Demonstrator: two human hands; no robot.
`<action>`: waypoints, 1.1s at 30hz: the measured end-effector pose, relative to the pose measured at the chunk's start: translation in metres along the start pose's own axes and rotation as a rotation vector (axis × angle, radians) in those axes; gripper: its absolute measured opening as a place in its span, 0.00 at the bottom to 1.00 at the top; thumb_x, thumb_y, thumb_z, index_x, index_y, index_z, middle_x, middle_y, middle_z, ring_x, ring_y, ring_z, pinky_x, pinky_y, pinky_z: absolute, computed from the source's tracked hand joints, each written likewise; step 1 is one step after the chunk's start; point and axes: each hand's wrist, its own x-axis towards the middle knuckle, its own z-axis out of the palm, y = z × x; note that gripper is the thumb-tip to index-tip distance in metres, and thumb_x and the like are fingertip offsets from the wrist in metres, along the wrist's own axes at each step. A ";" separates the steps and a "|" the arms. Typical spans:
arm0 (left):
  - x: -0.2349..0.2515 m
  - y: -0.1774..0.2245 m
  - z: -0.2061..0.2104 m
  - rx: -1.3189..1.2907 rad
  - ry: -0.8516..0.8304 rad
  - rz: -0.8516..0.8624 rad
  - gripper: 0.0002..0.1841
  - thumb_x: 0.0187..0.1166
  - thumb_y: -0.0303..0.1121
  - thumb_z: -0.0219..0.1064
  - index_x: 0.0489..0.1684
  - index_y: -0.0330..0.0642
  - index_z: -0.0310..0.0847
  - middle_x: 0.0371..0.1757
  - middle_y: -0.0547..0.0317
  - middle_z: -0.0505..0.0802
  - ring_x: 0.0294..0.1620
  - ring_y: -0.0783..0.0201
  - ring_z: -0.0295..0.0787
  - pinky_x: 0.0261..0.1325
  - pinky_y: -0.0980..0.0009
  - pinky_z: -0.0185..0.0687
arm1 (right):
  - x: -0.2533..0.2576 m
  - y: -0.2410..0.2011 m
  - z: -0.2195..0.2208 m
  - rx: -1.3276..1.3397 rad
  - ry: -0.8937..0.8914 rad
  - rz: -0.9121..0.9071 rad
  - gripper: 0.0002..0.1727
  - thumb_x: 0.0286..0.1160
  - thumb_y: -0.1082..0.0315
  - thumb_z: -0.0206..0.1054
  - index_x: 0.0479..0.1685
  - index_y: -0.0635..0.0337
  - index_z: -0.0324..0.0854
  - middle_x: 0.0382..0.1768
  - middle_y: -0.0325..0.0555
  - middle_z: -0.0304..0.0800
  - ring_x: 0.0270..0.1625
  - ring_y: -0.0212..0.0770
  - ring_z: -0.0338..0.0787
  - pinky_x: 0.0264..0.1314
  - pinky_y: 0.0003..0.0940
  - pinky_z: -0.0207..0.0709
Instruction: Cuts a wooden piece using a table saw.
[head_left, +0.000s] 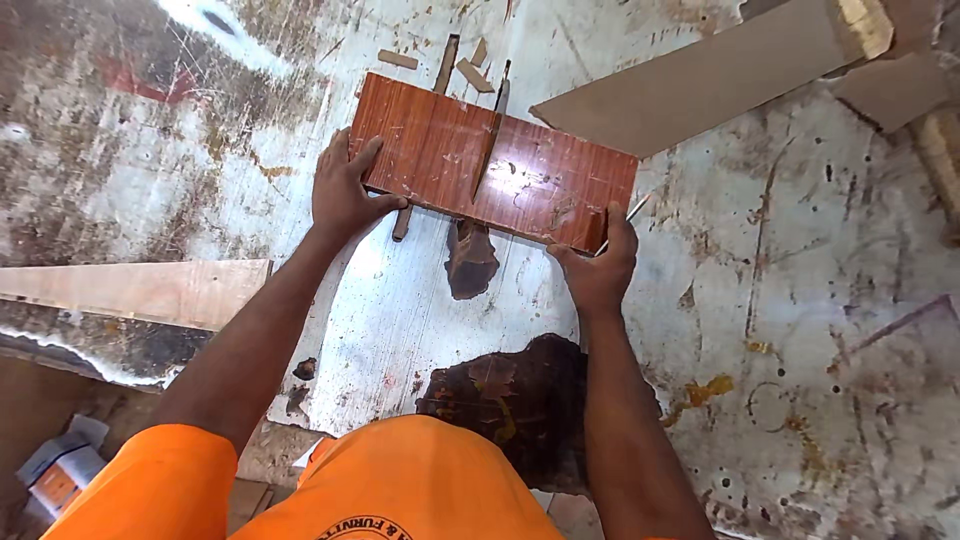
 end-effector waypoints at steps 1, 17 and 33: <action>0.001 0.000 0.000 0.002 -0.001 0.000 0.56 0.47 0.79 0.75 0.88 0.70 0.67 0.94 0.49 0.61 0.95 0.49 0.51 0.94 0.50 0.47 | 0.001 0.000 0.000 0.003 -0.002 0.001 0.61 0.47 0.42 0.88 0.90 0.52 0.62 0.83 0.60 0.70 0.86 0.56 0.68 0.87 0.51 0.64; 0.021 0.003 0.001 -0.009 -0.004 -0.001 0.56 0.47 0.78 0.75 0.88 0.72 0.66 0.94 0.49 0.60 0.95 0.49 0.49 0.94 0.49 0.44 | 0.020 0.001 0.004 -0.001 0.002 0.008 0.63 0.46 0.43 0.89 0.91 0.52 0.61 0.83 0.59 0.69 0.86 0.56 0.68 0.88 0.51 0.63; -0.098 -0.014 -0.032 0.200 -0.046 0.033 0.48 0.68 0.77 0.62 0.91 0.65 0.63 0.92 0.40 0.63 0.95 0.44 0.51 0.94 0.44 0.43 | -0.106 0.006 -0.028 -0.265 -0.064 -0.109 0.46 0.71 0.34 0.69 0.86 0.51 0.70 0.88 0.49 0.66 0.90 0.53 0.63 0.91 0.51 0.57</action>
